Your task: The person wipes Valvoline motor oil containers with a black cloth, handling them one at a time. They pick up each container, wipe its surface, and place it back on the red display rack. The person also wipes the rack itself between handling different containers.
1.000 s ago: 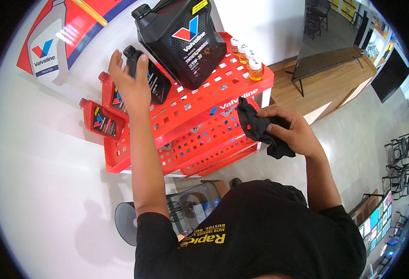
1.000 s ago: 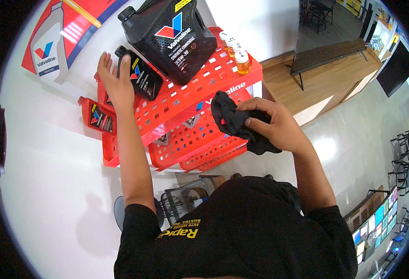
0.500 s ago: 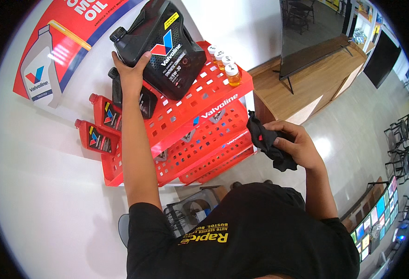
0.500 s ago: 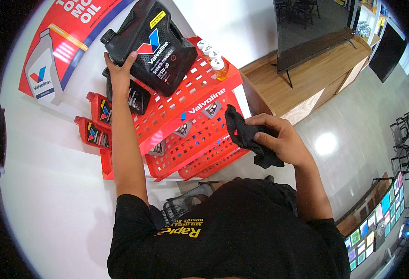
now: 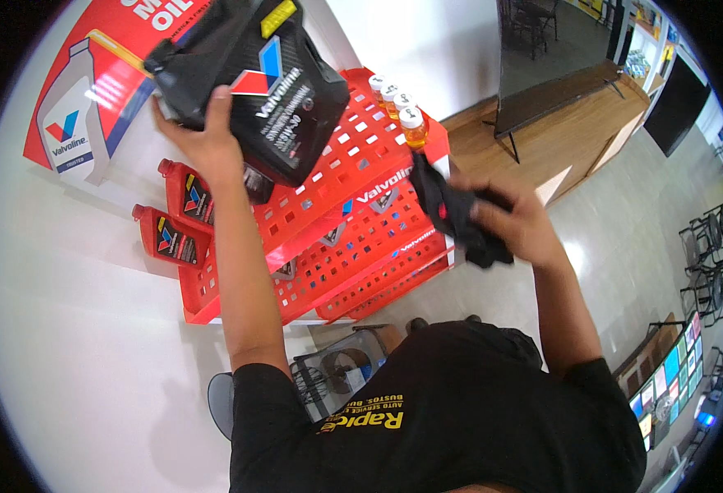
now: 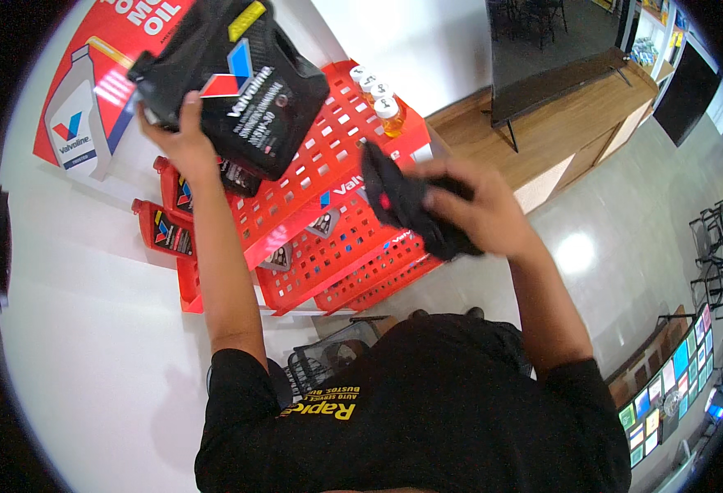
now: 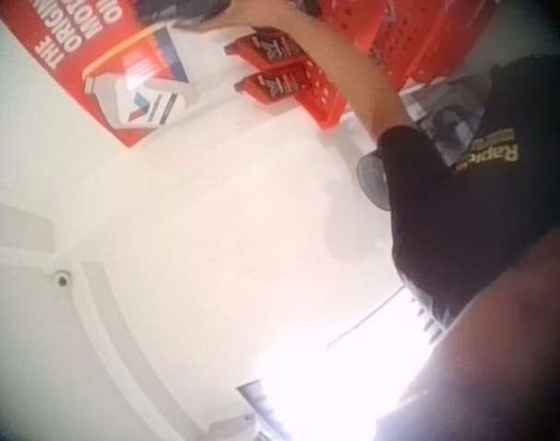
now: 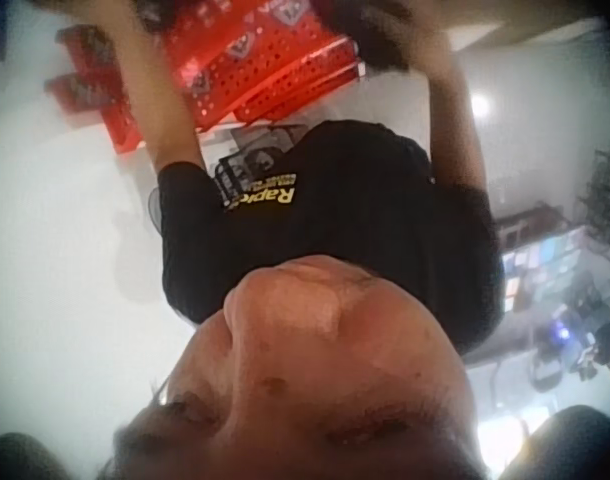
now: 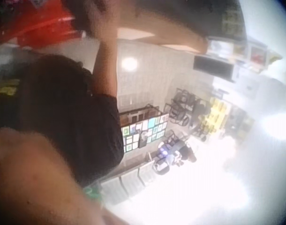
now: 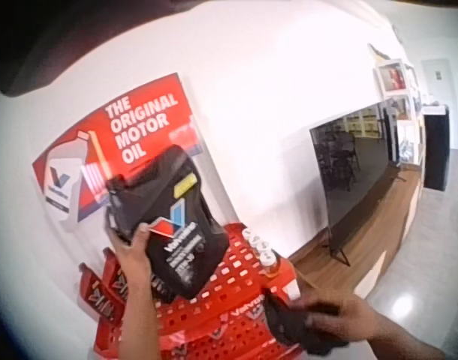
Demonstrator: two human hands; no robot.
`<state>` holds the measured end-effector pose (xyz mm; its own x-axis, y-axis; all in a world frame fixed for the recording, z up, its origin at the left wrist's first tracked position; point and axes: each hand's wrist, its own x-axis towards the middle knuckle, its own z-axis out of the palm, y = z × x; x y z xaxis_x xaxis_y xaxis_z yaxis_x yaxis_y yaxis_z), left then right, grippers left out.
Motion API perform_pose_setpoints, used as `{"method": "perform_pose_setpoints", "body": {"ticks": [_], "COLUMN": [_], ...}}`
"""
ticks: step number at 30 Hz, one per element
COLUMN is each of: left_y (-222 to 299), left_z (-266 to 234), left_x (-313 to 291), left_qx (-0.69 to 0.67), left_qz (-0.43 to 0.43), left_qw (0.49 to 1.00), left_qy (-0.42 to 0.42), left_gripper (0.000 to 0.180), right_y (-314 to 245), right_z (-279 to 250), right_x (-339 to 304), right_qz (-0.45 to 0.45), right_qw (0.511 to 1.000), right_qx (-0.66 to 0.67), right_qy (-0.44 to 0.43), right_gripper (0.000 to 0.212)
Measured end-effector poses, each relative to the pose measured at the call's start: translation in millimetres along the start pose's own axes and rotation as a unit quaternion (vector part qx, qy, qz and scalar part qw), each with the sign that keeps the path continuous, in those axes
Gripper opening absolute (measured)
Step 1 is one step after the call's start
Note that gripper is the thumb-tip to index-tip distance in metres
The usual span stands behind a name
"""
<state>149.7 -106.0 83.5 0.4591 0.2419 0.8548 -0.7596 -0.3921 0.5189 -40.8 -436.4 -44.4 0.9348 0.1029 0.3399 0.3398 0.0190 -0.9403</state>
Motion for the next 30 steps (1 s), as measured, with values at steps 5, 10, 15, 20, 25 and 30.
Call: {"method": "perform_pose_setpoints", "body": {"ticks": [5,10,15,20,25,30], "left_y": [53,112,70,98,119,97], "left_z": [-27,-12,-48,-56,-61,-66], "left_x": [5,-12,3,-9,-19,-24], "left_qx": [-0.074,-0.191,-0.225,-0.273,-0.226,-0.252], "left_qz": [0.042,-0.012,-0.097,-0.093,-0.131,-0.164], "left_qw": [0.995,0.982,0.969,0.956,0.956,0.947], "left_qy": [0.058,0.004,0.021,0.051,0.136,0.117], "left_gripper": [0.083,0.071,0.070,0.076,0.073,0.079], "right_y": [-72,-114,-87,-19,-29,-52], "right_z": [38,108,182,168,115,68], "right_x": [118,181,147,99,163,193], "right_qz": [-0.439,-0.497,-0.463,-0.418,-0.424,-0.177], "right_qw": [0.878,0.759,0.811,0.803,0.827,0.937], "right_qx": [-0.103,-0.362,-0.290,-0.408,-0.191,0.294], "right_qy": [0.158,0.214,0.210,0.122,0.314,0.061], "right_gripper": [0.038,0.075,0.066,0.068,0.056,0.045]}}
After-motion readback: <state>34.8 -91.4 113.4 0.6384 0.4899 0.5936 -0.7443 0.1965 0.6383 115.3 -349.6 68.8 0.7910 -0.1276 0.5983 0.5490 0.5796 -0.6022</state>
